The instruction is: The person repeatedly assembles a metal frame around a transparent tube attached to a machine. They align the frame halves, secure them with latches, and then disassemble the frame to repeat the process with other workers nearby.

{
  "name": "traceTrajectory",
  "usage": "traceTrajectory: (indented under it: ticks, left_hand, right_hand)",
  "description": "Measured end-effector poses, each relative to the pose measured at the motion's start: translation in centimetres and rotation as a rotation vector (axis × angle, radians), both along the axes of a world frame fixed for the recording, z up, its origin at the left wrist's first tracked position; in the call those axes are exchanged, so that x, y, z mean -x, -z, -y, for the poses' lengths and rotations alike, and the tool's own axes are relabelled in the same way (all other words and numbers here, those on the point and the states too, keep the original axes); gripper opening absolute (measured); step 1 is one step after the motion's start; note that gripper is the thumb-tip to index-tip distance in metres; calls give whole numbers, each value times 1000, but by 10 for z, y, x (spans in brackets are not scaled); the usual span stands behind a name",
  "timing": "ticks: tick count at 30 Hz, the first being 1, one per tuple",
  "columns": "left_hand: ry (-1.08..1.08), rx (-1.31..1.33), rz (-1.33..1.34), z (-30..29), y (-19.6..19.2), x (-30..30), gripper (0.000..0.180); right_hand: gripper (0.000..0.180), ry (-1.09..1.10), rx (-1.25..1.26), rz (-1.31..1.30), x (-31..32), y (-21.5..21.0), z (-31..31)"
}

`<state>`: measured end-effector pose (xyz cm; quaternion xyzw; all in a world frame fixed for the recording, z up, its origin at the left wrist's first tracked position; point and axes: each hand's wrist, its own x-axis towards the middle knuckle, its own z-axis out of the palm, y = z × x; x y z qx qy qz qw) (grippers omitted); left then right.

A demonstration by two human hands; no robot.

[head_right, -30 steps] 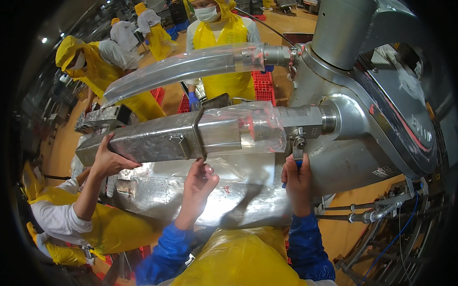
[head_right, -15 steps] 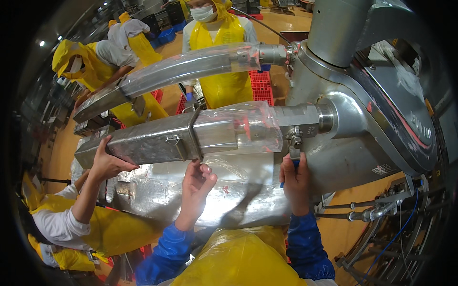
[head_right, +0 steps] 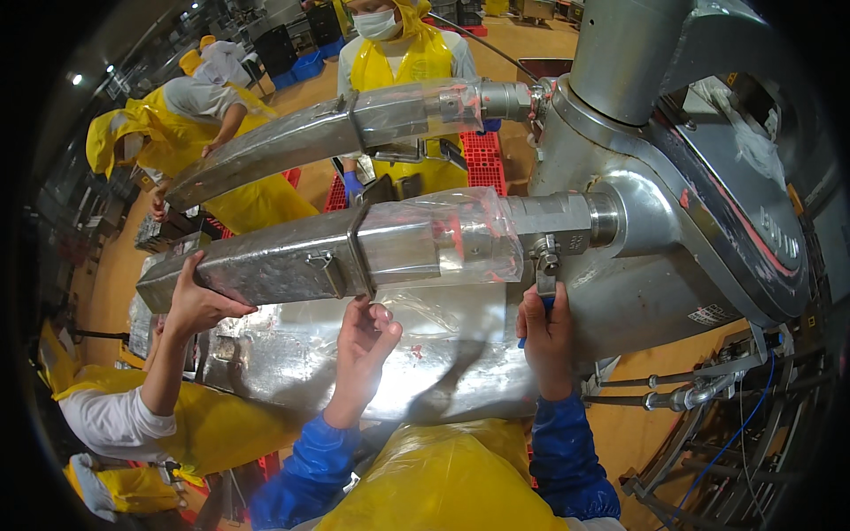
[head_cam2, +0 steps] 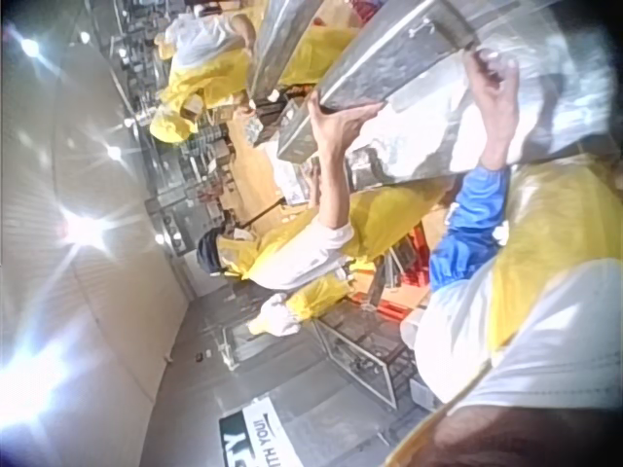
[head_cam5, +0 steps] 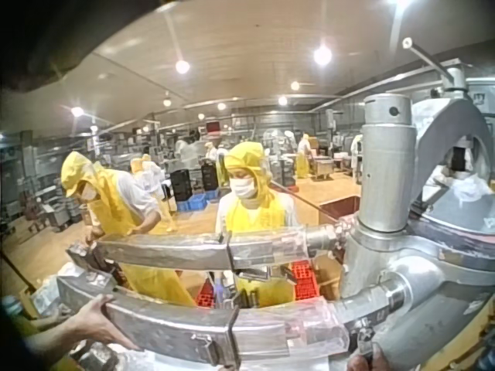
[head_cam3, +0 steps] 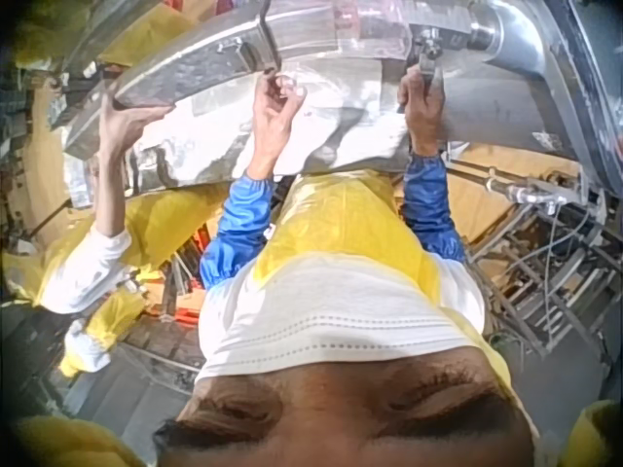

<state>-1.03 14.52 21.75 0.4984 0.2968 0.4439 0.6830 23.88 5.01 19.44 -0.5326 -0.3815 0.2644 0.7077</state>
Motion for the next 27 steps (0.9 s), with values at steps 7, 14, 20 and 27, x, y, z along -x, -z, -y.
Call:
traceTrajectory:
  ticks: [7, 14, 20, 27]
  left_hand:
    - [-5, 4, -8, -1, -3, 0, 47]
    - [-5, 3, -7, 0, -1, 1, 48]
    - [-6, -3, -1, -1, 1, 0, 48]
    - [127, -72, -130, -1, 16, -7, 58]
  right_hand:
    - [19, 21, 3, -44, 3, -3, -2]
    - [18, 13, 3, -43, 1, 0, -1]
    - [16, -1, -1, -4, 1, 0, -1]
    - [17, 4, 1, -7, -1, 3, 0]
